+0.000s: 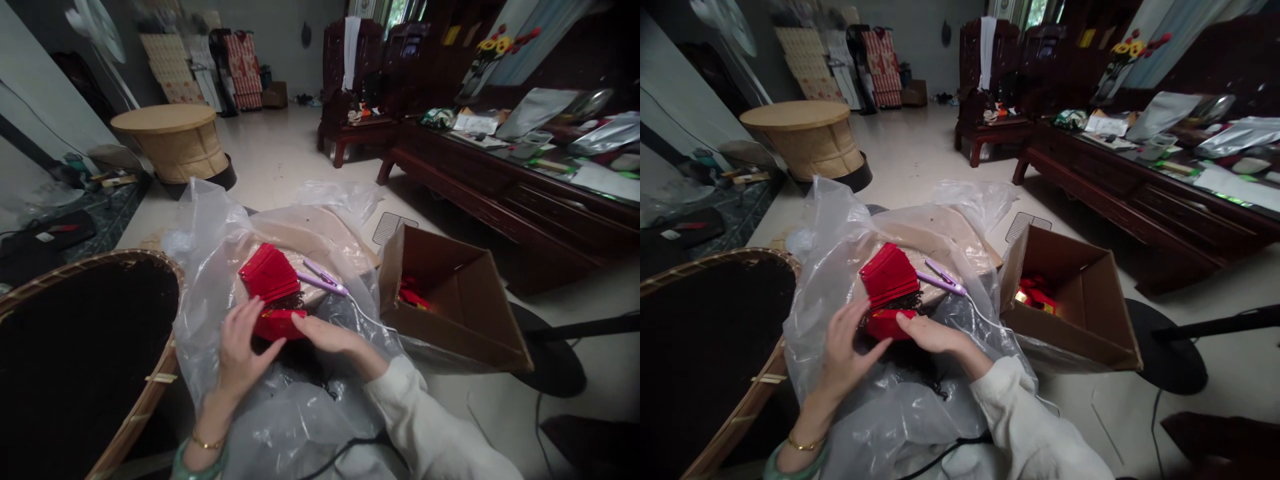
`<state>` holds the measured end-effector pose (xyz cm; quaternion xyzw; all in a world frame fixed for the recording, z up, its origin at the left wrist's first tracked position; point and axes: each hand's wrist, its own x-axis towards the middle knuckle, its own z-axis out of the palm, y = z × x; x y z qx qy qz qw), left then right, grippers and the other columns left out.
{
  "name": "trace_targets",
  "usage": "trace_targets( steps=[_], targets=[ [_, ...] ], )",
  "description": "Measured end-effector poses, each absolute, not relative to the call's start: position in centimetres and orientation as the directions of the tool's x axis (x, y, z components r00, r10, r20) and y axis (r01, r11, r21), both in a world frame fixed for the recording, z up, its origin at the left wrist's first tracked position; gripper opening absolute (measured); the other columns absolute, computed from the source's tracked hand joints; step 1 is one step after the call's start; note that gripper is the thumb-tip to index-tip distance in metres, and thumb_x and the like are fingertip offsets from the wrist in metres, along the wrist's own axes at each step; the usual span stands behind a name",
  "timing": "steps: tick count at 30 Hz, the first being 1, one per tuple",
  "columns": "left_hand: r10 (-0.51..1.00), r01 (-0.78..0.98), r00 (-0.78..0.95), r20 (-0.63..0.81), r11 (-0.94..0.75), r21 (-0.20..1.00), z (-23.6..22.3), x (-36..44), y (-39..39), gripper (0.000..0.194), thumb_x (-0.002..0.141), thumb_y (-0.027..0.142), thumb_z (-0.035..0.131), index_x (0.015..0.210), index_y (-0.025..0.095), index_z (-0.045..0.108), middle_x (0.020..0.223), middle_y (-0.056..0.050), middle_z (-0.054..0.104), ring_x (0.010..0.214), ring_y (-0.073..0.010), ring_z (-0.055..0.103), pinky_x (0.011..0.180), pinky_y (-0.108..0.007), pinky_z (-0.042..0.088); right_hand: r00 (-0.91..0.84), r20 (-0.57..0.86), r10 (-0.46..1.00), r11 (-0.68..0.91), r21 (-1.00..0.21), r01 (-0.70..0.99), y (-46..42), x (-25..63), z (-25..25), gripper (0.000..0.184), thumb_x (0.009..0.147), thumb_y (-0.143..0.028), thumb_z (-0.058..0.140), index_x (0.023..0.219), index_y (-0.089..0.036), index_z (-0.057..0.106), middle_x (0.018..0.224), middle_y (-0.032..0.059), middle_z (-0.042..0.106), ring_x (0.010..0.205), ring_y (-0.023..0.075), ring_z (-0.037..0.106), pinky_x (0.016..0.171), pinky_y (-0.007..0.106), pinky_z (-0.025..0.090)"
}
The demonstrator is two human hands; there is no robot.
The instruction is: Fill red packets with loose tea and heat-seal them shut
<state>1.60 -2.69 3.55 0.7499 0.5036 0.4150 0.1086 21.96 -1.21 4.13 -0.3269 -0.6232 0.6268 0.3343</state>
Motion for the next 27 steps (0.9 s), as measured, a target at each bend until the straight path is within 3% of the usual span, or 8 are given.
trace_targets(
  steps=[2, 5, 10, 15, 19, 21, 25, 27],
  targets=[
    [0.745, 0.708, 0.407, 0.529, -0.623, 0.333, 3.4, 1.6, -3.3, 0.054, 0.081, 0.034, 0.069, 0.132, 0.023, 0.056, 0.130, -0.013, 0.064, 0.121, -0.0318, 0.056, 0.102, -0.048, 0.044, -0.553, 0.019, 0.833, 0.035, -0.999, 0.018, -1.0, 21.9, 4.0, 0.064, 0.095, -0.065, 0.030, 0.109, -0.019, 0.073, 0.097, 0.0036, 0.075, 0.094, 0.0166, 0.068, 0.098, 0.035, 0.050],
    [0.665, 0.671, 0.536, 0.519, -0.710, 0.217, 3.0, 1.7, -3.4, 0.053, 0.087, 0.021, 0.059, 0.139, 0.020, 0.047, 0.128, -0.015, 0.064, 0.115, -0.0293, 0.059, 0.096, -0.045, 0.049, -0.583, 0.013, 0.813, 0.039, -0.999, 0.032, -0.8, 21.5, 4.2, 0.070, 0.094, -0.067, 0.026, 0.102, -0.017, 0.075, 0.088, 0.0036, 0.075, 0.084, 0.0172, 0.067, 0.091, 0.036, 0.054],
    [0.680, 0.631, 0.490, 0.545, -0.708, 0.317, 2.6, 1.7, -3.1, 0.054, 0.086, 0.017, 0.058, 0.138, 0.020, 0.045, 0.121, -0.013, 0.067, 0.111, -0.0277, 0.061, 0.095, -0.045, 0.053, -0.666, -0.108, 0.738, -0.014, -0.989, 0.145, -0.7, 21.0, 5.5, 0.084, 0.089, -0.076, 0.019, 0.104, -0.011, 0.070, 0.099, 0.0082, 0.070, 0.094, 0.0186, 0.062, 0.100, 0.037, 0.047],
    [0.716, 0.646, 0.383, 0.584, -0.659, 0.385, 2.4, 1.7, -3.3, 0.045, 0.083, 0.017, 0.063, 0.127, 0.020, 0.053, 0.113, -0.011, 0.069, 0.104, -0.0271, 0.063, 0.091, -0.045, 0.055, -0.680, -0.118, 0.723, 0.046, -0.975, 0.218, -1.2, 21.3, 7.3, 0.090, 0.082, -0.084, 0.013, 0.090, -0.012, 0.067, 0.090, 0.0073, 0.066, 0.084, 0.0191, 0.057, 0.091, 0.039, 0.048],
    [0.727, 0.668, 0.327, 0.604, -0.630, 0.396, 2.5, 1.4, -3.3, 0.045, 0.082, 0.018, 0.065, 0.125, 0.020, 0.054, 0.110, -0.010, 0.070, 0.102, -0.0269, 0.061, 0.089, -0.044, 0.055, -0.625, -0.036, 0.780, 0.025, -0.996, 0.089, -1.8, 22.0, 8.6, 0.079, 0.085, -0.081, 0.025, 0.094, -0.014, 0.066, 0.094, 0.0079, 0.068, 0.092, 0.0198, 0.062, 0.092, 0.037, 0.048],
    [0.736, 0.684, 0.295, 0.610, -0.608, 0.403, 2.5, 1.1, -3.2, 0.045, 0.081, 0.020, 0.065, 0.125, 0.021, 0.055, 0.110, -0.009, 0.070, 0.101, -0.0266, 0.061, 0.088, -0.044, 0.055, -0.487, -0.060, 0.871, -0.034, -0.998, 0.061, -2.1, 22.8, 8.5, 0.065, 0.092, -0.070, 0.030, 0.094, -0.015, 0.064, 0.086, 0.0070, 0.067, 0.084, 0.0183, 0.064, 0.082, 0.034, 0.053],
    [0.752, 0.696, 0.246, 0.612, -0.577, 0.428, 2.5, 0.6, -3.0, 0.043, 0.081, 0.022, 0.066, 0.123, 0.021, 0.057, 0.109, -0.008, 0.069, 0.100, -0.0258, 0.062, 0.087, -0.043, 0.055, -0.395, -0.223, 0.891, -0.010, -0.881, 0.474, -3.6, 24.9, 6.5, 0.023, 0.086, -0.037, 0.062, 0.097, -0.017, 0.060, 0.076, 0.0010, 0.062, 0.068, 0.0155, 0.061, 0.064, 0.028, 0.051],
    [0.755, 0.695, 0.232, 0.613, -0.570, 0.439, 2.4, 0.5, -3.0, 0.042, 0.081, 0.022, 0.066, 0.122, 0.021, 0.058, 0.108, -0.008, 0.069, 0.099, -0.0256, 0.062, 0.087, -0.042, 0.055, -0.446, -0.314, 0.838, 0.112, -0.701, 0.704, -5.2, 25.6, 5.2, 0.041, 0.071, -0.021, 0.076, 0.107, -0.017, 0.058, 0.096, 0.0051, 0.063, 0.082, 0.0187, 0.062, 0.074, 0.031, 0.051]
  ],
)
